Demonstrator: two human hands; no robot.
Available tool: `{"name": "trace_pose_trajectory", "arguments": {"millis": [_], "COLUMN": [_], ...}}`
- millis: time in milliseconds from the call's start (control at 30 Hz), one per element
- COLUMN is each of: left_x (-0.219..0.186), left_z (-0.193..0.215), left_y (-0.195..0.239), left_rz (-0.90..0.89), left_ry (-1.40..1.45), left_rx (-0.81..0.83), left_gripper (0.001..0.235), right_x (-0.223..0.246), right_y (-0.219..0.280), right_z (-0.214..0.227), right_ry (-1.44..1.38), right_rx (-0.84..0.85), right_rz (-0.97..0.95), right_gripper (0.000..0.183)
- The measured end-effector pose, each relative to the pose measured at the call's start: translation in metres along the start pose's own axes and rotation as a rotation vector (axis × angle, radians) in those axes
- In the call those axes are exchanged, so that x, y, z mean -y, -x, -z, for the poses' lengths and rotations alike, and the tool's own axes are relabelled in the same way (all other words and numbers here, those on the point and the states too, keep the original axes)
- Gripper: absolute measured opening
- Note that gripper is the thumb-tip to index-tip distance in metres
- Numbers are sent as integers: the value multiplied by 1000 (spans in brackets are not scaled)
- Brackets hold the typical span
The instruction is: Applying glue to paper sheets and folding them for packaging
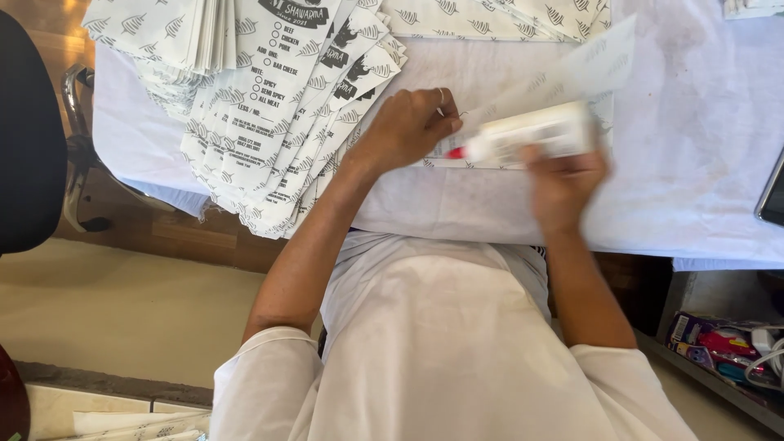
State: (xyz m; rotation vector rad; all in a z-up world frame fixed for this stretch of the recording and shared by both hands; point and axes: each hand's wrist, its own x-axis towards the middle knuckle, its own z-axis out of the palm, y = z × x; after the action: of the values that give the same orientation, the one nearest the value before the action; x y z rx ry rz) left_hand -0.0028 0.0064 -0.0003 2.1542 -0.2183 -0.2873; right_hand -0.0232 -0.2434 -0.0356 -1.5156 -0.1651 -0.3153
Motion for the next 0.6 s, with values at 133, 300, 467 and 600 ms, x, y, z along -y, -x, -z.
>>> {"name": "trace_pose_trajectory", "arguments": {"millis": [133,300,467,600], "left_x": [5,14,18,29], "left_z": [-23,-49,-45,-50], "left_y": [26,60,75,76], "left_rz": [-141,-419,-562,-568], "left_ry": [-163,-217,-259,-410], "left_rx": [-96,-314,-503,-529], "left_gripper": [24,12,9,6], "right_x": [8,15,26,29], "right_y": [-52,-80,-76,-49], "right_z": [86,170,165,132], "right_ry": [-114,463,1065,866], "right_rx": [-211,-95,116,454], "right_rz": [48,-164,417,629], "right_gripper": [26,31,30,9]}}
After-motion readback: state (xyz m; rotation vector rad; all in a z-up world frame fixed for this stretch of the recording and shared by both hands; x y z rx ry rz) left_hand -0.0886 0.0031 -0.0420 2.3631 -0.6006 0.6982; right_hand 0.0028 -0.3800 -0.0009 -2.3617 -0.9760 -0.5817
